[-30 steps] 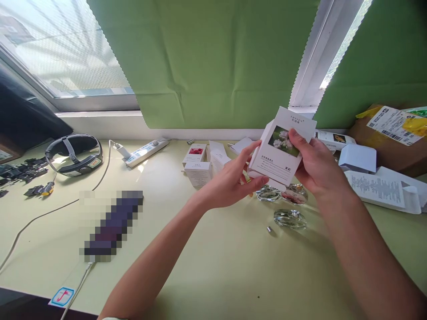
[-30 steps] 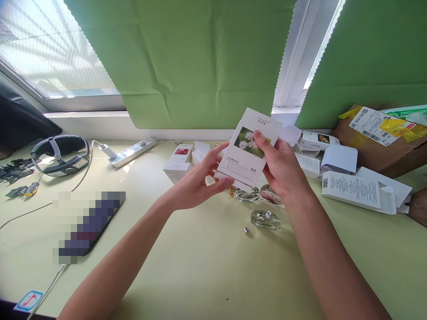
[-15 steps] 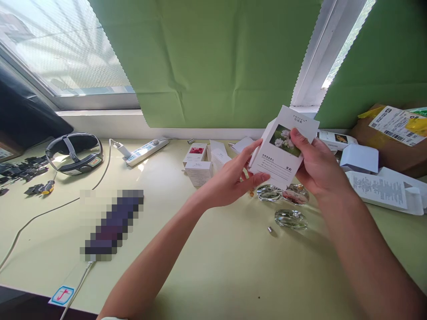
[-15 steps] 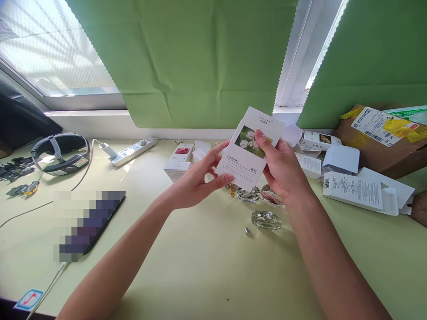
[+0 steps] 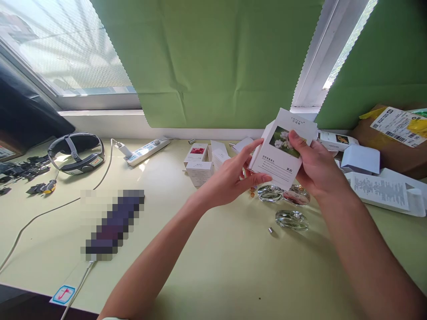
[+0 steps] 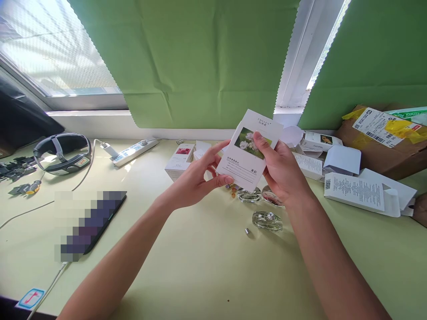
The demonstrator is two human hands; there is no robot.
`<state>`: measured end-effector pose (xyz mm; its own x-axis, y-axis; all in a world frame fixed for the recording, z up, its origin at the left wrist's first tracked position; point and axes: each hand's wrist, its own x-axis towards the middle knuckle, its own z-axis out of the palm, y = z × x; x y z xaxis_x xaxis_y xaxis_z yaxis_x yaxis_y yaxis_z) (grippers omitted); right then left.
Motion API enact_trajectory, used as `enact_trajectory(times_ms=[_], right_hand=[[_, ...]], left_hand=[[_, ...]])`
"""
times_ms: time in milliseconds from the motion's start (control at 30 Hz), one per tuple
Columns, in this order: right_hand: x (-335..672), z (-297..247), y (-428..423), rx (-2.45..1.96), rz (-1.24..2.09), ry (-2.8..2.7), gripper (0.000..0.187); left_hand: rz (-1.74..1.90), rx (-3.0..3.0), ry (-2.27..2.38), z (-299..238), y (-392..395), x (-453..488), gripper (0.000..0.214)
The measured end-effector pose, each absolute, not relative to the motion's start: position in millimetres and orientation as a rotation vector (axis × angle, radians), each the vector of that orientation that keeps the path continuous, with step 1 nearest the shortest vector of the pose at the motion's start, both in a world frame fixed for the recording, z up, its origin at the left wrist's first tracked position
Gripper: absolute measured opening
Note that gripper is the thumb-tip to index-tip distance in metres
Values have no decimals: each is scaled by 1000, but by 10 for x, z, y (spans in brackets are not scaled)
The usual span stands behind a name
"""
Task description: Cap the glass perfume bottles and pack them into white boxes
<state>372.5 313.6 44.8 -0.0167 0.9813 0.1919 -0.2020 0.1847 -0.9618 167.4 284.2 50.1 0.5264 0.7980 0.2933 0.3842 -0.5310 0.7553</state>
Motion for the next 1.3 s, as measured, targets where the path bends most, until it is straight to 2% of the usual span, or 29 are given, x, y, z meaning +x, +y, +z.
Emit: enact_trajectory(times_ms=[300, 467, 533, 1000, 1300], right_hand=[[3734, 439, 3146, -934, 1175, -1190, 36], [3705, 428, 3145, -914, 1197, -1142, 37], [3693, 426, 3142, -902, 1212, -1140, 37], [3682, 407, 3130, -904, 1221, -1186, 41], [3723, 376, 3156, -935, 1205, -1290, 42]], left_hand=[[913, 2217, 1015, 478, 2879, 1675, 63], [921, 2307, 1114, 455, 2849, 1708, 91], [950, 2338, 1117, 439, 2846, 1722, 95], [1005, 2340, 1145, 398, 2865, 1728, 93], [978, 2329, 1142, 386, 2891, 1697, 101]])
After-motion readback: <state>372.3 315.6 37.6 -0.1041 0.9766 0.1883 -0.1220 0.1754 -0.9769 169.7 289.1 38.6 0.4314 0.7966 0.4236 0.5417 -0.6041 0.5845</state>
